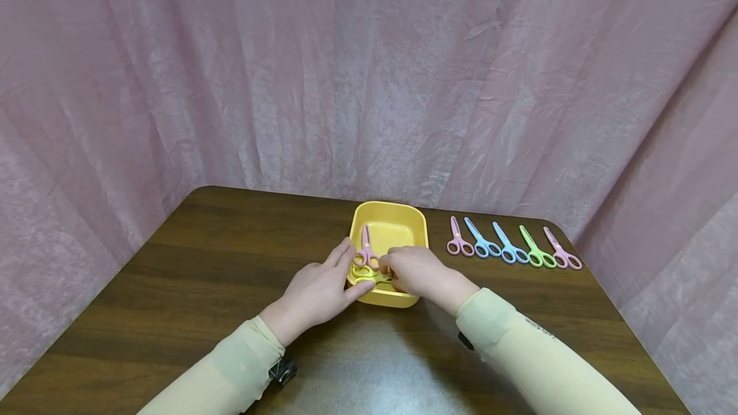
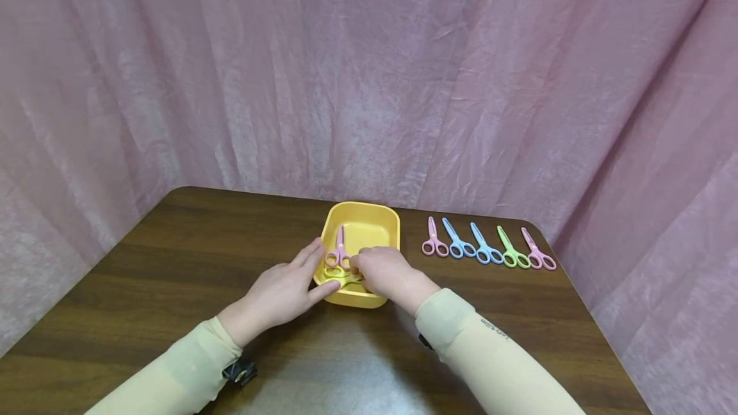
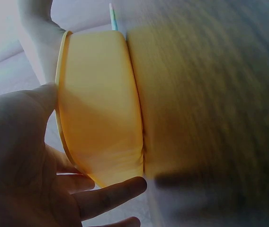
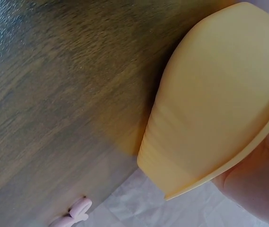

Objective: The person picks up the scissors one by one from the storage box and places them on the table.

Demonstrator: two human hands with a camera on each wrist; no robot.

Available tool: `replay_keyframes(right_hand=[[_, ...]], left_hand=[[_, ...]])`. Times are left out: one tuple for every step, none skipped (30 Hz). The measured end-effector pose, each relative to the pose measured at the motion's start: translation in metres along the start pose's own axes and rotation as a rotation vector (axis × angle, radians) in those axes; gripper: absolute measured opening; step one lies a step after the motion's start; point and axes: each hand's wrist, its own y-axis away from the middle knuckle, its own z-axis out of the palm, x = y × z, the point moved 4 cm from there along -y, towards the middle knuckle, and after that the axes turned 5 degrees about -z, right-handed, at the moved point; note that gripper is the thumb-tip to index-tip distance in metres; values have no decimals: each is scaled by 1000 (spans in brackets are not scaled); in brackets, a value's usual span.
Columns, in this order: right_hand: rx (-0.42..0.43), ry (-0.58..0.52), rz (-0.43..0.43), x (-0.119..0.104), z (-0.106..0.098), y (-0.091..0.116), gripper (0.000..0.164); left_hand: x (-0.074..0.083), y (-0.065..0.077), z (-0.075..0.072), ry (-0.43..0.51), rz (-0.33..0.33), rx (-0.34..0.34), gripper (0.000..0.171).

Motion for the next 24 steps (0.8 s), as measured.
replay_keyframes(right_hand=[[1, 1, 0, 0, 0, 0, 20], [0, 1, 3, 0, 0, 0, 19], [0, 2, 4, 0, 0, 0, 19], [0, 2, 5, 0, 0, 0, 19], [0, 3, 6, 0, 0, 0, 19], [-1, 4, 8, 1, 0, -1, 19], [-1, 5, 9, 1, 1, -1, 19], [-1, 7, 12, 1, 1, -1, 19], [1, 9, 11, 1, 1, -1, 19], [4, 12, 11, 1, 1, -1, 19], [9, 16, 10, 1, 1, -1, 19], [14, 20, 8, 1, 1, -2, 19], [22, 26, 6, 2, 1, -2, 20], [28, 32, 7, 2, 1, -2, 20], [35, 39, 7, 2, 1, -2, 20], [42, 46, 9, 2, 0, -2, 21], [49, 52, 10, 2, 0, -2, 21], [55, 58, 11, 2, 0, -2, 22], [60, 64, 14, 1, 0, -2, 22], [63, 69, 18, 1, 0, -2, 23], [67, 74, 20, 1, 0, -2, 23], [70, 78, 20, 1, 0, -2, 24], [70, 80, 24, 1, 1, -2, 24], [68, 81, 29, 1, 1, -2, 25]], left_hand=[[0, 0, 0, 1, 0, -1, 87], [0, 0, 0, 2, -1, -1, 87], [0, 0, 0, 2, -1, -1, 87], [1, 0, 0, 1, 1, 0, 87], [1, 0, 0, 0, 2, 0, 87], [1, 0, 0, -1, 4, 0, 87], [1, 0, -1, -2, 6, 2, 86], [2, 0, -1, -2, 7, 3, 87], [2, 0, -1, -3, 9, 4, 86], [2, 0, -1, -3, 10, 5, 86], [2, 0, -1, -3, 10, 5, 86], [2, 0, -1, -3, 10, 4, 86], [2, 0, -2, -3, 8, 2, 86], [2, 0, -2, -3, 6, -2, 86], [2, 0, -2, -3, 4, -5, 86], [2, -1, -2, -4, 1, -8, 87], [2, -1, -2, -5, -1, -12, 87], [2, -1, -2, -7, -4, -15, 87], [2, -1, -2, -8, -6, -17, 88], [2, -1, -3, -10, -7, -19, 88], [2, -1, -3, -13, -7, -20, 88], [2, -1, -3, -16, -8, -22, 89], [2, -1, -3, -18, -9, -23, 89], [2, -1, -3, -19, -9, -25, 89]])
